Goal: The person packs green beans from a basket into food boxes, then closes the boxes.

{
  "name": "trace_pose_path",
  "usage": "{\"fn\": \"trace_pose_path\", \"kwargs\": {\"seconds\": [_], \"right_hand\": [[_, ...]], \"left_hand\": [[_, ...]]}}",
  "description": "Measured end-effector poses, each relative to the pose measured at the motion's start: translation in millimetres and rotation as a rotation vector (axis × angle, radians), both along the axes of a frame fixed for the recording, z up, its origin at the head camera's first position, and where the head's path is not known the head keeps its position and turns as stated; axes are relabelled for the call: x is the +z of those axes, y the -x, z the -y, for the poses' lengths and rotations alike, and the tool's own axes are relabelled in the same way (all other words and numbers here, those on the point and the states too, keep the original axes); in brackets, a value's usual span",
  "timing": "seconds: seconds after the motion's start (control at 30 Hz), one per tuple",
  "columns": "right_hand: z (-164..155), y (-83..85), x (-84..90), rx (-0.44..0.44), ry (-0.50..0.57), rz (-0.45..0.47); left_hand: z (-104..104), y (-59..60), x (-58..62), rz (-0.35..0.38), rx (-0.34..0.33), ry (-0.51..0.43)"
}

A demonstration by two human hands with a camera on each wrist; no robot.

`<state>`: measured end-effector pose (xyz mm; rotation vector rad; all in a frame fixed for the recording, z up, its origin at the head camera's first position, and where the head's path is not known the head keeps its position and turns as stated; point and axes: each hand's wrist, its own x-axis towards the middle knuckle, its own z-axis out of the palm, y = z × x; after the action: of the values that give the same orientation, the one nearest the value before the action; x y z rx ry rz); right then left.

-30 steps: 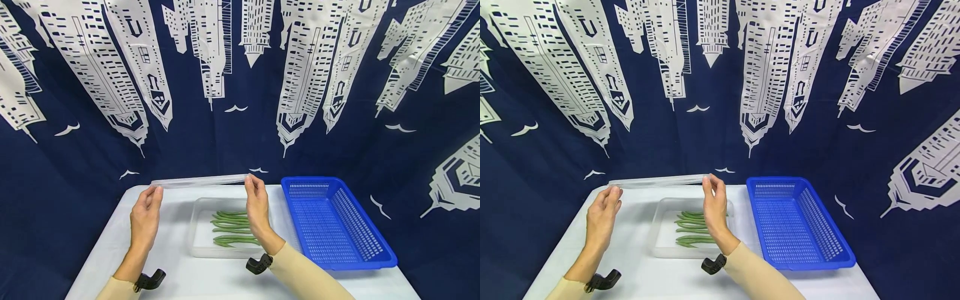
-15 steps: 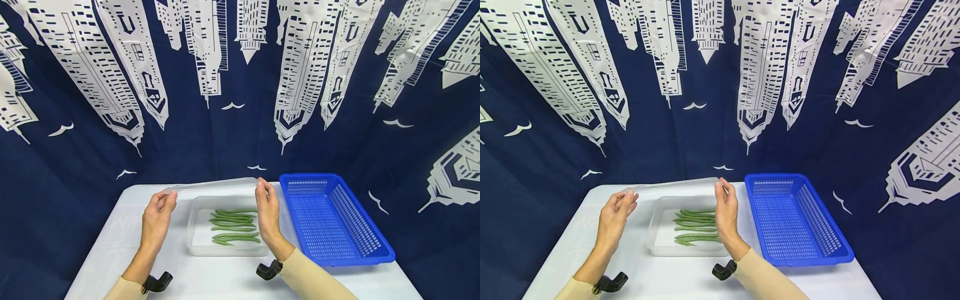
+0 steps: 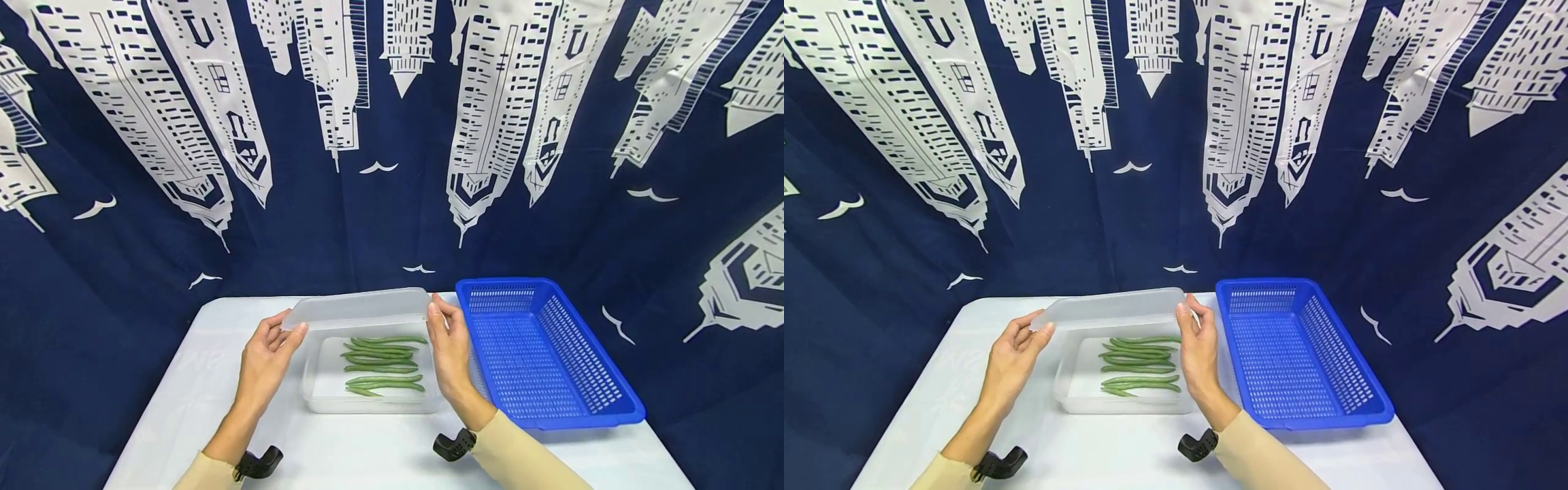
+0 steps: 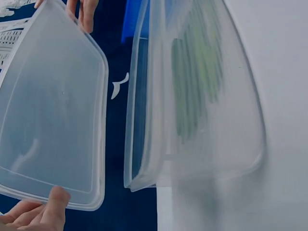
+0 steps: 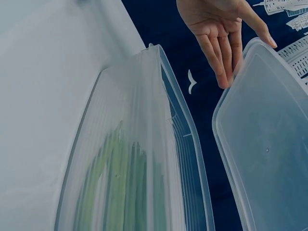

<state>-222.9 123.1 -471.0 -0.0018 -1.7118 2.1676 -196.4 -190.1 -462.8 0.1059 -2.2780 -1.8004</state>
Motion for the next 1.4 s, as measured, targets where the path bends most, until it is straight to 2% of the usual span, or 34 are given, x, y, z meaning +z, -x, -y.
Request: {"fn": "trace_pose_path", "kwargs": {"seconds": [0.13,0.3,0.47,0.73,0.9,1.17,1.4], "right_hand": [[-9,-2.2,-1.4,0.032,-0.036,0.014],[-21,-8.0,-7.7,0.085,-0.130,0.046],[-30,-14.7,-19.3,0.162,-0.215,0.016],[-44,-24.9,-26.7,0.293,-0.366,-0.004],[-53,-29.5,-33.5,0.332,-0.480,0.004],[-53,-32.4,-38.4,0.314,-0.635,0.060],[-52,-40.5,-40.5,0.270,-0.786,0.067]], "left_hand": [[-1,1.4,-3.0,-0.012,-0.031,0.000],[1,-1.4,-9.5,-0.032,-0.081,-0.002],[3,-3.7,-17.5,-0.072,-0.124,0.001],[8,-9.8,-30.6,-0.061,-0.172,0.056],[13,-14.1,-40.5,-0.060,-0.202,0.155],[17,-18.3,-54.0,-0.075,-0.192,0.315],[18,-22.5,-64.2,-0.084,-0.197,0.375]]}}
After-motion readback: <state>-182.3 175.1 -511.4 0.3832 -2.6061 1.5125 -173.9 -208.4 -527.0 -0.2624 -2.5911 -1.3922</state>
